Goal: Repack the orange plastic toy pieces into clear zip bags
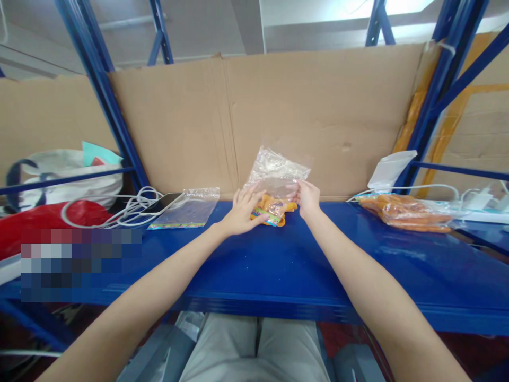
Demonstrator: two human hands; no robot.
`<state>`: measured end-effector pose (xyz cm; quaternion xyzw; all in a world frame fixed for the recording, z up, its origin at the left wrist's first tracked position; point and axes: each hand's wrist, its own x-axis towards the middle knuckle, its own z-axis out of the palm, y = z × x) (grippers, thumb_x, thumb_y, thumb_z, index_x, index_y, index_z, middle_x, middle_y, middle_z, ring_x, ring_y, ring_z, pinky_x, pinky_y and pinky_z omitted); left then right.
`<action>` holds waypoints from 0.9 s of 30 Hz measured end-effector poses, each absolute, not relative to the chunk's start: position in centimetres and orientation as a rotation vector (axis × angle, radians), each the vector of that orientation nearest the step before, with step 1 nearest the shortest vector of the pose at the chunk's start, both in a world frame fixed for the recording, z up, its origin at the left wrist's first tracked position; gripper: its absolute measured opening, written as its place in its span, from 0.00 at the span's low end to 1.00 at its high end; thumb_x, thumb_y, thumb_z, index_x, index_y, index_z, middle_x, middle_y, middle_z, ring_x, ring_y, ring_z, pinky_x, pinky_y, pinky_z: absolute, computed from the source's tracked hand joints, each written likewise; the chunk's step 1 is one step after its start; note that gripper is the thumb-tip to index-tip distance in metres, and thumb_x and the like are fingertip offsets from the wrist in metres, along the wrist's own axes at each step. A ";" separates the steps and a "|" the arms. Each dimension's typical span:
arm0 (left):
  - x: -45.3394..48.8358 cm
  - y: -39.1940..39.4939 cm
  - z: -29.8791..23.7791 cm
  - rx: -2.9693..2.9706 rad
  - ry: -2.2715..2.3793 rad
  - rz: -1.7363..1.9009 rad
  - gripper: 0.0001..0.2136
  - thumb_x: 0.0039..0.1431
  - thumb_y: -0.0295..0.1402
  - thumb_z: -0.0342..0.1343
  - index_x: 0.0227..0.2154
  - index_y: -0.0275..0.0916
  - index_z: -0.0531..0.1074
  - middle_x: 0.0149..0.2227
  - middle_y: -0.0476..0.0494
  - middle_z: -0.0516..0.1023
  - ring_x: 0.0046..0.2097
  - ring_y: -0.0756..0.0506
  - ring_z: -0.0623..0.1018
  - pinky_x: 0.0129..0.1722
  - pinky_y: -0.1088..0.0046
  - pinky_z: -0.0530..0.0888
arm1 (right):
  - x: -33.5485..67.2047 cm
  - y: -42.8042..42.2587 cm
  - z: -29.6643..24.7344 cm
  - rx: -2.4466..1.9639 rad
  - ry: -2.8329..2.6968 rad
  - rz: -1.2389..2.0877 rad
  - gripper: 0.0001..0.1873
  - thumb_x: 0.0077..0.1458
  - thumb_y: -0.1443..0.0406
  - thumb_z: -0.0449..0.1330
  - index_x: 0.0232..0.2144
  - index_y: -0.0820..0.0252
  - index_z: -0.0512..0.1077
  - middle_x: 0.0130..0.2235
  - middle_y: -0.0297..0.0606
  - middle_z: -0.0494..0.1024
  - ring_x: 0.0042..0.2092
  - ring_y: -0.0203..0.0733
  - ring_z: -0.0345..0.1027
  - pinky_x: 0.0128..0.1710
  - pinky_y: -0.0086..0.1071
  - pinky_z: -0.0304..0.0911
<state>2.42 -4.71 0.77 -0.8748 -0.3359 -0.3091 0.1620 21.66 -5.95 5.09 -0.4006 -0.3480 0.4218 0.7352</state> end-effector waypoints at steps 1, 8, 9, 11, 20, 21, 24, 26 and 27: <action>2.9 -5.2 0.6 -2.536 -0.884 -0.828 0.34 0.58 0.51 0.50 0.64 0.43 0.51 0.69 0.35 0.44 0.68 0.33 0.47 0.62 0.42 0.44 | 21.8 -5.9 5.2 -0.855 -0.741 0.907 0.09 0.56 0.73 0.50 0.26 0.61 0.65 0.18 0.30 0.75 0.14 0.29 0.60 0.14 0.22 0.57; 3.8 -5.3 0.5 -2.495 -0.729 -0.602 0.28 0.61 0.23 0.43 0.64 0.44 0.50 0.68 0.40 0.49 0.68 0.43 0.49 0.64 0.45 0.38 | 23.0 -5.0 5.2 -0.810 -0.699 0.891 0.04 0.51 0.71 0.53 0.27 0.60 0.66 0.18 0.30 0.73 0.14 0.32 0.60 0.15 0.26 0.60; 3.5 -5.0 0.8 -2.477 -0.735 -0.590 0.29 0.60 0.21 0.42 0.64 0.43 0.52 0.67 0.40 0.51 0.68 0.43 0.51 0.64 0.45 0.39 | 23.1 -4.9 5.1 -0.820 -0.718 0.892 0.03 0.52 0.70 0.53 0.27 0.60 0.66 0.18 0.30 0.73 0.14 0.31 0.61 0.15 0.25 0.60; 2.8 -4.3 1.8 -2.440 -0.771 -0.591 0.29 0.59 0.19 0.40 0.63 0.42 0.54 0.66 0.39 0.55 0.66 0.43 0.56 0.64 0.44 0.40 | 23.2 -4.8 5.0 -0.839 -0.760 0.890 0.02 0.53 0.68 0.54 0.29 0.59 0.66 0.20 0.30 0.74 0.15 0.31 0.63 0.16 0.24 0.60; -4.6 -3.7 5.5 -2.219 -1.150 -0.599 0.30 0.55 0.19 0.42 0.62 0.38 0.58 0.64 0.36 0.59 0.65 0.38 0.58 0.64 0.43 0.45 | 22.3 -5.9 5.1 -0.861 -0.909 0.817 0.04 0.56 0.69 0.53 0.33 0.59 0.68 0.25 0.30 0.78 0.17 0.31 0.67 0.15 0.23 0.61; -5.8 -3.7 5.5 -2.189 -1.222 -0.576 0.30 0.55 0.19 0.42 0.63 0.38 0.58 0.64 0.36 0.58 0.66 0.38 0.57 0.64 0.43 0.45 | 22.2 -5.9 5.0 -0.865 -0.918 0.812 0.05 0.56 0.69 0.53 0.33 0.60 0.68 0.25 0.30 0.78 0.17 0.31 0.67 0.15 0.23 0.61; -9.4 -3.3 5.0 -2.103 -1.467 -0.469 0.29 0.57 0.19 0.39 0.62 0.36 0.58 0.64 0.36 0.58 0.66 0.37 0.57 0.63 0.43 0.49 | 22.3 -5.7 4.8 -0.876 -0.939 0.793 0.04 0.56 0.68 0.54 0.33 0.60 0.68 0.26 0.32 0.78 0.16 0.31 0.66 0.15 0.24 0.61; -11.4 -2.8 4.5 -2.074 -1.630 -0.355 0.27 0.57 0.20 0.39 0.60 0.35 0.62 0.64 0.35 0.59 0.64 0.37 0.60 0.61 0.46 0.54 | 22.3 -5.6 4.6 -0.880 -0.953 0.781 0.03 0.56 0.68 0.54 0.33 0.60 0.68 0.25 0.31 0.78 0.16 0.31 0.66 0.15 0.23 0.60; -12.2 -2.4 4.2 -2.073 -1.719 -0.281 0.26 0.57 0.20 0.39 0.59 0.35 0.64 0.63 0.34 0.61 0.63 0.36 0.63 0.60 0.48 0.58 | 22.4 -5.5 4.6 -0.883 -0.959 0.779 0.03 0.55 0.67 0.55 0.33 0.60 0.68 0.25 0.31 0.78 0.16 0.30 0.66 0.15 0.23 0.60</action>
